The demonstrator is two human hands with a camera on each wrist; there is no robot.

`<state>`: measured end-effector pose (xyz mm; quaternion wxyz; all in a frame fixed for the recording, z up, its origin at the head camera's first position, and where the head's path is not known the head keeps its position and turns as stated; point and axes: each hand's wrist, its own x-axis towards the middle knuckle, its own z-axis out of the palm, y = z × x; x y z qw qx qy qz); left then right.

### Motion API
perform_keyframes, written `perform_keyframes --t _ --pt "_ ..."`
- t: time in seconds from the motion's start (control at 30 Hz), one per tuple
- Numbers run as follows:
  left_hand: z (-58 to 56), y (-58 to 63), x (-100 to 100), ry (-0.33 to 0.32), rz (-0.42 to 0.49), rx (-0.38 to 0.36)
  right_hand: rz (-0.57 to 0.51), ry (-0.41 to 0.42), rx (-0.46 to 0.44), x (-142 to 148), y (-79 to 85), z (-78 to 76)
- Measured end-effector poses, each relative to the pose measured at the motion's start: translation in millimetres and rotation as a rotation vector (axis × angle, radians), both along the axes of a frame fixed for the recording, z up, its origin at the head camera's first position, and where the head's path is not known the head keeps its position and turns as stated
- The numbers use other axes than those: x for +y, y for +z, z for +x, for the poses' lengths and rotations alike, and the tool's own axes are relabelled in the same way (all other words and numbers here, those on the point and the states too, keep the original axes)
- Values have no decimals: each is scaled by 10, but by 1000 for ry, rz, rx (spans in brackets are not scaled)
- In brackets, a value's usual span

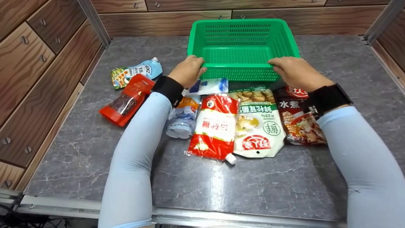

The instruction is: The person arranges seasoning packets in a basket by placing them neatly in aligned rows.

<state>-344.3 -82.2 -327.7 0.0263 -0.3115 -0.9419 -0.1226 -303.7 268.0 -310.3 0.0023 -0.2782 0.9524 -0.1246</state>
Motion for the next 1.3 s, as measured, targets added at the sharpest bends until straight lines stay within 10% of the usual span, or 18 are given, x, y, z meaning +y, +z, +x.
perform_keyframes --t 0.3,0.73,1.07,1.3 --pt "25 -24 -13 -29 51 27 -31 -19 -36 16 -15 -5" --pt "357 130 -152 -26 153 60 -104 -105 -57 134 43 147" --pt "509 34 -180 -16 223 41 -134 -130 17 211 59 198" --pt "583 69 -180 -36 228 65 -232 -289 96 442 180 361"
